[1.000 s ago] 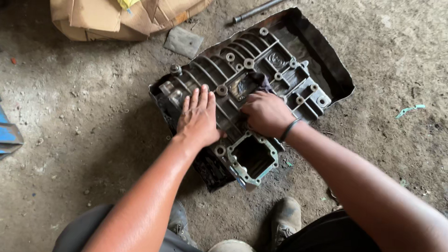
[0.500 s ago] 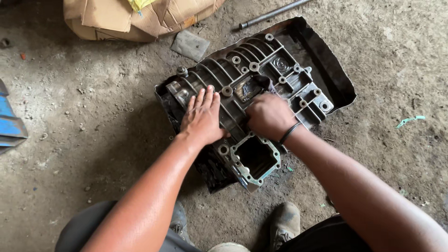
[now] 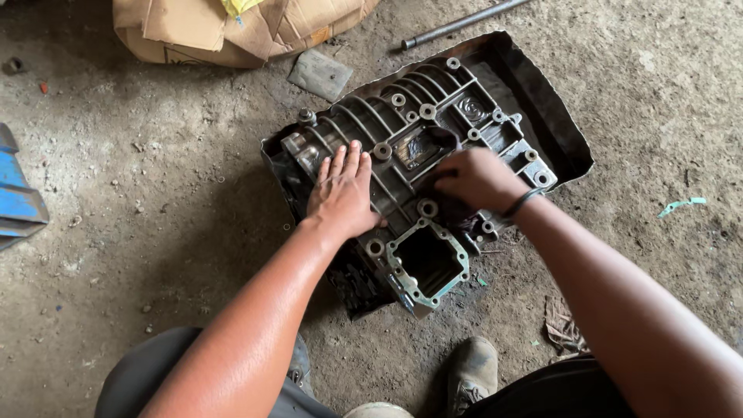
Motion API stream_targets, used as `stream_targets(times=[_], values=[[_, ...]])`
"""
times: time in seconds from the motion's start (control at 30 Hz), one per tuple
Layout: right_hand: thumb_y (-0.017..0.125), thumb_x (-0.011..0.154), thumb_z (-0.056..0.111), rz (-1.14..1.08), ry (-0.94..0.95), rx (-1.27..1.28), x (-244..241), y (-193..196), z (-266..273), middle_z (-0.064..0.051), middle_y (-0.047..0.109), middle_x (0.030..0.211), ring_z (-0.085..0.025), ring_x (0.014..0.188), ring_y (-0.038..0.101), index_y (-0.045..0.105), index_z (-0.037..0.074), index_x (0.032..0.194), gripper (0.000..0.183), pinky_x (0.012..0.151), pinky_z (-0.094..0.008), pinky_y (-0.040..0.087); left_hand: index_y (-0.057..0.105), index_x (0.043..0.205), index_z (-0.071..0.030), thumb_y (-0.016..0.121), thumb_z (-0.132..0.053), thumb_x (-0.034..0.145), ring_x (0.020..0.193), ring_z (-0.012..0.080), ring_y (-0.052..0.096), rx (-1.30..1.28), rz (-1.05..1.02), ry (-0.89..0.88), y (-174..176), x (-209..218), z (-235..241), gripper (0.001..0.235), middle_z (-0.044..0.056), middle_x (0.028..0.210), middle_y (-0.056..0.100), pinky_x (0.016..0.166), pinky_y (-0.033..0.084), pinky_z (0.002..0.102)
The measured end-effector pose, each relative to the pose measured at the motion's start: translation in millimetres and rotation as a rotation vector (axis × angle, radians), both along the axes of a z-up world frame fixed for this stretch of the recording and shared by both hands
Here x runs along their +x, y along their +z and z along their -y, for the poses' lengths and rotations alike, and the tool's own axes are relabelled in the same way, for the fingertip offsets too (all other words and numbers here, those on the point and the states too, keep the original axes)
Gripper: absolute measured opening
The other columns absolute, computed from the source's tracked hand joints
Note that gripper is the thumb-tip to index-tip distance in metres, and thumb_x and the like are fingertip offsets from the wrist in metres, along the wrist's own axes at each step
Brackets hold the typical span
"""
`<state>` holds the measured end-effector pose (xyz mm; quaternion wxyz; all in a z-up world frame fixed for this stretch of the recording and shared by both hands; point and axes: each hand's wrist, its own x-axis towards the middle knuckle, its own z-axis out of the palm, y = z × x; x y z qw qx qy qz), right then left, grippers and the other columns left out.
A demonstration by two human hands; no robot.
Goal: The person scrubs a metallic engine cylinder head with a dark cloth, removing grime from the surface and crevices. They rotate the part to access different sides and continue scrubbing the cooling fins and bolt holes.
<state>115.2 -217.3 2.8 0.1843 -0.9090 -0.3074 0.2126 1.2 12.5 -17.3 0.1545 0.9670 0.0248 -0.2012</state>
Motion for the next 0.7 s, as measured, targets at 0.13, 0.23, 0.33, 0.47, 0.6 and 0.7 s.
stream_targets(times=[0.13,0.23,0.33,0.47,0.6,0.7], values=[[0.076,0.087,0.028,0.248,-0.065,0.08,9,6,13,-0.011,0.074,0.093,-0.028,0.083,0.072,0.077,0.008,0.105,0.027,0.077,-0.041,0.059,0.009,0.159,0.001,0.087,-0.043,0.077,0.157,0.0352,0.003,0.008,-0.033,0.001,11,-2,1,0.121,0.022,0.169,-0.001,0.127,0.003,0.047],[0.078,0.087,0.032,0.353,0.015,-0.039,0,6,2,-0.012,0.072,0.09,-0.028,0.081,0.069,0.076,0.006,0.1,0.029,0.072,-0.041,0.057,0.011,0.159,0.0,0.087,-0.038,0.078,0.156,0.0351,0.003,-0.014,-0.023,0.007,15,-1,0,0.118,0.022,0.169,0.001,0.126,0.004,0.047],[0.075,0.088,0.034,0.368,0.172,-0.281,-21,4,-17,-0.011,0.069,0.087,-0.024,0.078,0.066,0.074,0.006,0.097,0.029,0.064,-0.036,0.059,0.015,0.159,-0.003,0.086,-0.037,0.078,0.157,0.0332,0.006,-0.066,0.003,0.009,11,-1,-8,0.112,0.019,0.169,0.005,0.126,0.005,0.047],[0.063,0.092,0.01,0.426,0.239,-0.195,-52,15,-29,-0.008,0.069,0.089,-0.021,0.079,0.066,0.075,0.01,0.1,0.014,0.063,-0.035,0.058,0.021,0.159,-0.004,0.085,-0.031,0.08,0.156,0.0332,0.009,-0.07,0.052,-0.012,4,1,-13,0.105,0.018,0.169,0.009,0.126,0.008,0.046],[0.063,0.085,0.008,0.386,0.392,0.109,-88,10,-49,-0.008,0.069,0.087,-0.023,0.079,0.065,0.077,0.012,0.098,0.02,0.065,-0.037,0.057,0.023,0.157,-0.004,0.077,-0.023,0.084,0.157,0.033,0.011,-0.135,0.045,0.025,-6,2,-16,0.093,0.018,0.168,0.01,0.127,0.01,0.044],[0.065,0.085,0.01,0.568,0.403,-0.07,-98,-8,-76,-0.008,0.066,0.089,-0.023,0.082,0.064,0.073,0.007,0.089,0.01,0.067,-0.038,0.055,0.025,0.159,-0.004,0.06,-0.001,0.082,0.156,0.034,0.012,-0.116,0.089,-0.021,-13,5,-20,0.084,0.019,0.169,0.011,0.126,0.01,0.045]])
